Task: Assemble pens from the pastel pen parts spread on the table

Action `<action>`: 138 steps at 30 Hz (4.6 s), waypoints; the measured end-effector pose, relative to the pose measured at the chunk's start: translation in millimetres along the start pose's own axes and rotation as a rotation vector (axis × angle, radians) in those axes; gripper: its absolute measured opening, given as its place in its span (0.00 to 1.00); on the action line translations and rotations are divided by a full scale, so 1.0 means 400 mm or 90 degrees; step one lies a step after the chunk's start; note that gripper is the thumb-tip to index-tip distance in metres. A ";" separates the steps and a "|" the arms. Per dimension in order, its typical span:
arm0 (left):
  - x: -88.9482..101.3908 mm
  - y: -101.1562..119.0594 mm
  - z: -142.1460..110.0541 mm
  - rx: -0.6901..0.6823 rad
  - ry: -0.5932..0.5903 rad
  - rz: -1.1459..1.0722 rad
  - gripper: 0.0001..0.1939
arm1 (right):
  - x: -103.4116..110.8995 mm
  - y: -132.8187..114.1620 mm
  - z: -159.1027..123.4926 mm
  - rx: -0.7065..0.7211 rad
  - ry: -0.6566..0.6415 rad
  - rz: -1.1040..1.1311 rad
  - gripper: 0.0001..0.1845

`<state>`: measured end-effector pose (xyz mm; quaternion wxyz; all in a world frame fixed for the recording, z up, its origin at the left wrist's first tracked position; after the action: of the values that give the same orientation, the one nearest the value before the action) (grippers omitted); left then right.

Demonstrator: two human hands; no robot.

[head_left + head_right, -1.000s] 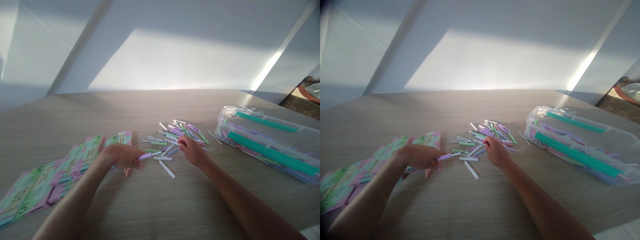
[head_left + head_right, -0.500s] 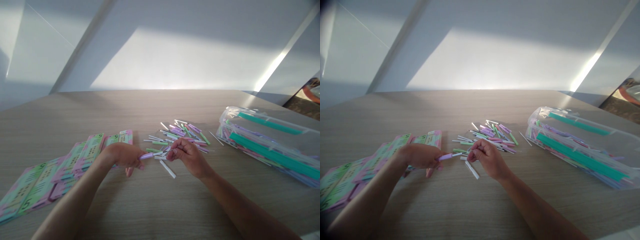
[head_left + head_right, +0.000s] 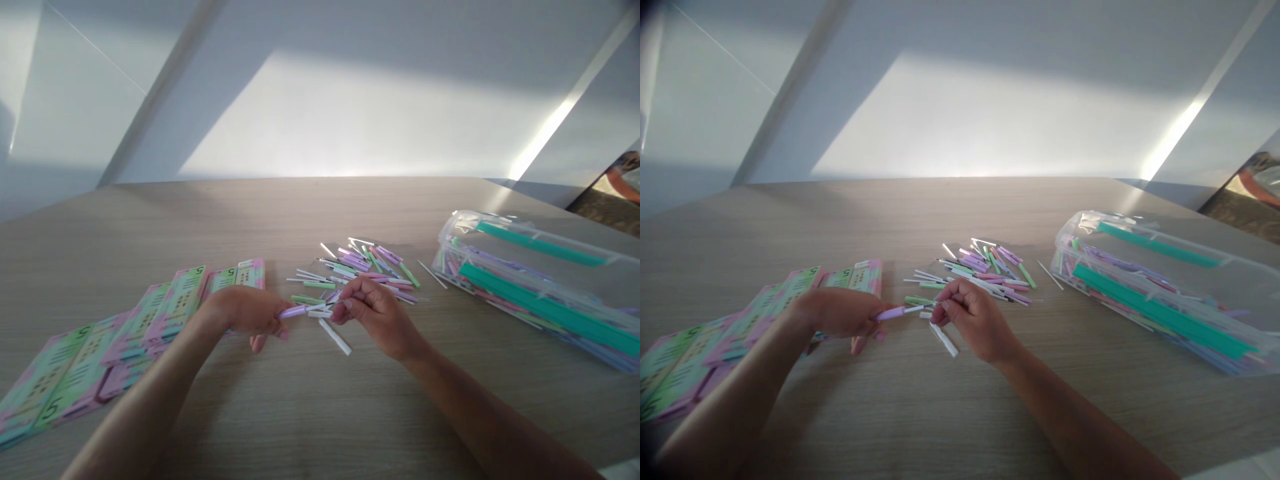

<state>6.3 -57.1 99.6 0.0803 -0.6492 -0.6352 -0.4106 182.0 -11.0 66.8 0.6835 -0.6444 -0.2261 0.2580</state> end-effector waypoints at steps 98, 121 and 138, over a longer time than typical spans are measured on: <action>0.026 -0.032 -0.037 0.062 0.073 0.074 0.12 | 0.542 0.043 0.053 -0.053 0.427 -0.658 0.17; 0.014 -0.033 -0.014 0.025 0.031 0.049 0.11 | 0.127 -0.060 0.018 0.176 0.158 -0.549 0.14; 0.008 -0.023 -0.019 0.032 0.042 0.062 0.08 | -0.127 -0.091 0.022 0.222 -0.016 -0.638 0.07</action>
<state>-5.5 -57.7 102.6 0.1375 -0.6634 -0.6098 -0.4113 139.7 -38.4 104.8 0.8172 -0.3306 -0.4684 -0.0586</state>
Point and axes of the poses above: each hand's wrist, its own z-axis towards the middle knuckle, its own x-axis out of the back of the hand, y = z × x, the point moved 5 cm from there along z, towards the middle knuckle, and after that the axes turned 11 degrees about -x, right-handed, at the moved point
